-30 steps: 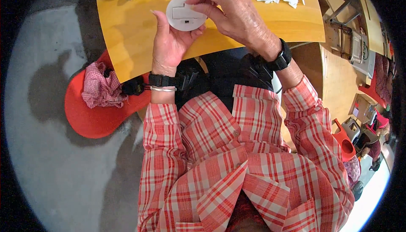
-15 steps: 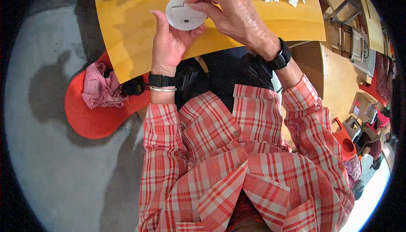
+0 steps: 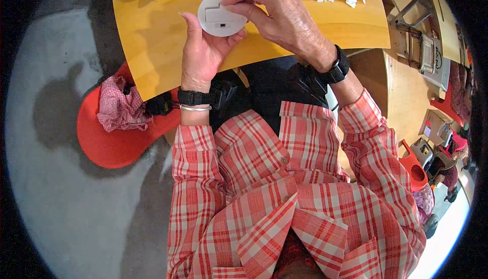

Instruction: The person assembles small white plastic components by hand, joining circular plastic bases and rectangular plastic inserts on a workbench.

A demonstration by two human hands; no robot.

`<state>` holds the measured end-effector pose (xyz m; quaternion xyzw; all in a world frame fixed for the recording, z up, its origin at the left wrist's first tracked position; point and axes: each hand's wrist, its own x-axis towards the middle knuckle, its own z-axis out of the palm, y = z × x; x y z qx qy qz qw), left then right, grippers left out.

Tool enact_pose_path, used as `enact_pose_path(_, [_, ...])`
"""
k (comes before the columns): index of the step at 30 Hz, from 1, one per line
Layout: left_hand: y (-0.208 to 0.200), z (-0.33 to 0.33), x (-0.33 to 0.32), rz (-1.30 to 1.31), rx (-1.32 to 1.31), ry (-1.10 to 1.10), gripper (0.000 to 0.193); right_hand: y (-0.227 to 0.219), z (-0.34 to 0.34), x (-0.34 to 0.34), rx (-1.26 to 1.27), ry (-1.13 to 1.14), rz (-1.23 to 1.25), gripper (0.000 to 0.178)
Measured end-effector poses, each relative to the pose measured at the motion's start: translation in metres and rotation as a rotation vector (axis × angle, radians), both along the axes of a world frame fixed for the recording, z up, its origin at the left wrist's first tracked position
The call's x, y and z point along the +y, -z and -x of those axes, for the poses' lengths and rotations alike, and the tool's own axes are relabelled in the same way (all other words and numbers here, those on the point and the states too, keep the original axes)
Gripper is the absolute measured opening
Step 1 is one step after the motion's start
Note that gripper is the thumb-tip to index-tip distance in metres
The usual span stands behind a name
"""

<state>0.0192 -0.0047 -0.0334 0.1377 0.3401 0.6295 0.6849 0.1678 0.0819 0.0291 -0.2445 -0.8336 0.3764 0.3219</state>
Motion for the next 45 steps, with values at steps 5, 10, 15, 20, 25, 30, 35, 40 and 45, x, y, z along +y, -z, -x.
enact_pose_path(5, [-0.003,-0.004,0.002,0.015,0.002,-0.043,0.073,-0.003,0.0,0.001,-0.035,0.006,0.017,0.009])
enact_pose_path(10, [0.001,-0.003,0.003,0.014,-0.038,-0.034,0.072,-0.001,-0.001,0.003,-0.012,-0.002,-0.003,0.011])
enact_pose_path(15, [-0.002,-0.003,0.001,0.016,-0.02,-0.03,0.072,-0.006,-0.001,0.0,-0.019,0.015,-0.059,0.011])
enact_pose_path(20, [-0.002,-0.003,0.002,0.021,-0.033,-0.02,0.073,0.0,-0.002,0.003,-0.01,0.01,-0.067,0.01])
enact_pose_path(25, [-0.004,-0.003,0.001,0.009,0.038,0.017,0.073,0.0,-0.001,0.002,-0.018,0.024,-0.056,0.009])
enact_pose_path(30, [-0.002,-0.003,0.001,-0.005,0.023,0.014,0.071,0.003,-0.002,0.004,-0.003,0.033,-0.112,0.011])
enact_pose_path(35, [-0.005,-0.005,0.001,0.02,0.012,-0.029,0.07,0.011,-0.004,0.001,-0.035,0.049,-0.165,0.013])
enact_pose_path(40, [-0.005,-0.004,0.0,0.019,0.02,-0.003,0.067,0.006,-0.01,-0.009,-0.23,0.068,-0.525,0.031])
enact_pose_path(45, [-0.003,-0.007,0.0,-0.117,0.083,0.002,0.048,0.015,-0.01,-0.009,-0.167,0.089,-0.422,0.035])
